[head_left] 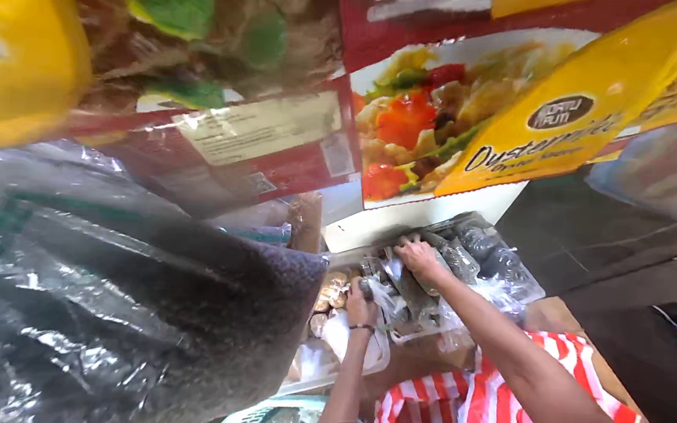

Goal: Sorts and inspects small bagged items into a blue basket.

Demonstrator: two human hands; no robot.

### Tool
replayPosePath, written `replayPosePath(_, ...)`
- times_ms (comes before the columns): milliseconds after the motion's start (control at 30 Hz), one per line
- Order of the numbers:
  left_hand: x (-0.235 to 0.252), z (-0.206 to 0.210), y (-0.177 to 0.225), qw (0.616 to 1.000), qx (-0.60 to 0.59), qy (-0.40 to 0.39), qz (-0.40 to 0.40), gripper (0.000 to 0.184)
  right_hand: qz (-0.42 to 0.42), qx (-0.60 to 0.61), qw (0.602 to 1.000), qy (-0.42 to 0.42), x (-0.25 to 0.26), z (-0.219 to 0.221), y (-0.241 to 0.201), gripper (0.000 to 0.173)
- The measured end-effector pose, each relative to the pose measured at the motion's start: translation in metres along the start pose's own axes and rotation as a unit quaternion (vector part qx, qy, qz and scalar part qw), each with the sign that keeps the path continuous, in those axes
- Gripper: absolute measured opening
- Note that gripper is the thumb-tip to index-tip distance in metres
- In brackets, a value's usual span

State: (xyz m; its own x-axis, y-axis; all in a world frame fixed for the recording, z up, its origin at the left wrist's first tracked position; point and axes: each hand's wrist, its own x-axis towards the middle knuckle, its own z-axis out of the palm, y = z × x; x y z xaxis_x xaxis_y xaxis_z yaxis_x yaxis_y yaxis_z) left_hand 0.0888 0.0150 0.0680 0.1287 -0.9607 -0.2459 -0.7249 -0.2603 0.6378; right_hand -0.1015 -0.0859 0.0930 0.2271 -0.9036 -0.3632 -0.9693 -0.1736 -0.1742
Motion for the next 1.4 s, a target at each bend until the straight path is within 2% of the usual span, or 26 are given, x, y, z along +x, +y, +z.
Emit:
replayPosePath(100, 0.011, -0.017, 0.009, 0.986, -0.136, 0.091, -0.018, 0.075, 0.026, 0.054, 0.998, 0.037, -0.005, -0.002, 0.022, 0.042)
replayPosePath(167, 0.022, -0.022, 0.026, 0.967, -0.214, 0.133, 0.019, 0.071, 0.031, 0.067, 0.996, 0.050, -0.007, 0.006, 0.032, 0.046)
replayPosePath(267, 0.039, -0.007, 0.059, 0.960, -0.219, 0.168, 0.041, 0.068, 0.030, 0.078, 0.995, 0.062, -0.011, 0.013, 0.037, 0.044)
replayPosePath(300, 0.045, 0.005, 0.066, 0.969, -0.190, 0.153, 0.029, 0.071, 0.031, 0.081, 0.994, 0.060, -0.011, 0.013, 0.037, 0.045)
replayPosePath(400, 0.054, 0.043, 0.065, 0.993, -0.119, 0.015, -0.010, 0.080, 0.027, 0.103, 0.994, 0.037, -0.012, 0.007, 0.035, 0.050)
replayPosePath(467, 0.057, 0.053, 0.063, 0.996, -0.067, -0.056, -0.003, 0.086, 0.006, 0.136, 0.989, 0.064, -0.023, 0.005, 0.030, 0.059)
replayPosePath(533, 0.058, 0.050, 0.063, 0.995, -0.019, -0.095, 0.008, 0.091, -0.044, 0.168, 0.969, 0.176, -0.050, 0.016, 0.020, 0.065)
replayPosePath(567, 0.058, 0.045, 0.059, 0.994, -0.011, -0.109, 0.013, 0.092, -0.075, 0.186, 0.946, 0.255, -0.070, 0.030, 0.009, 0.060)
replayPosePath(633, 0.052, 0.033, 0.046, 0.991, -0.022, -0.127, 0.026, 0.079, -0.122, 0.225, 0.899, 0.356, -0.116, 0.059, -0.017, 0.047)
replayPosePath(733, 0.012, 0.006, 0.016, 0.981, -0.085, -0.163, 0.065, 0.050, -0.137, 0.258, 0.869, 0.400, -0.181, 0.115, -0.035, 0.035)
replayPosePath(833, -0.065, -0.018, -0.022, 0.964, -0.184, -0.149, 0.118, 0.036, -0.046, 0.305, 0.875, 0.373, -0.227, 0.154, -0.021, 0.031)
replayPosePath(933, -0.161, -0.031, -0.062, 0.953, -0.248, -0.124, 0.122, 0.026, 0.061, 0.351, 0.875, 0.329, -0.255, 0.166, -0.007, 0.027)
replayPosePath(1033, -0.244, -0.036, -0.101, 0.943, -0.242, -0.216, 0.070, 0.026, 0.095, 0.343, 0.897, 0.260, -0.263, 0.164, -0.013, 0.025)
replayPosePath(1133, -0.302, -0.048, -0.140, 0.907, -0.156, -0.388, 0.044, 0.030, 0.039, 0.312, 0.936, 0.158, -0.258, 0.160, -0.047, 0.027)
replayPosePath(1200, -0.320, -0.057, -0.168, 0.893, -0.125, -0.432, 0.009, 0.033, -0.037, 0.293, 0.945, 0.143, -0.251, 0.162, -0.084, 0.026)
replayPosePath(1233, -0.324, -0.065, -0.180, 0.896, -0.125, -0.425, -0.026, 0.035, -0.071, 0.293, 0.943, 0.140, -0.248, 0.164, -0.105, 0.026)
replayPosePath(1300, -0.329, -0.077, -0.206, 0.921, -0.121, -0.362, -0.074, 0.032, -0.130, 0.305, 0.934, 0.132, -0.245, 0.171, -0.151, 0.024)
replayPosePath(1333, -0.329, -0.085, -0.219, 0.933, -0.097, -0.335, -0.089, 0.031, -0.148, 0.313, 0.933, 0.100, -0.244, 0.173, -0.175, 0.024)
replayPosePath(1400, -0.323, -0.102, -0.242, 0.934, 0.013, -0.331, -0.133, 0.034, -0.181, 0.308, 0.934, 0.002, -0.242, 0.182, -0.222, 0.026)
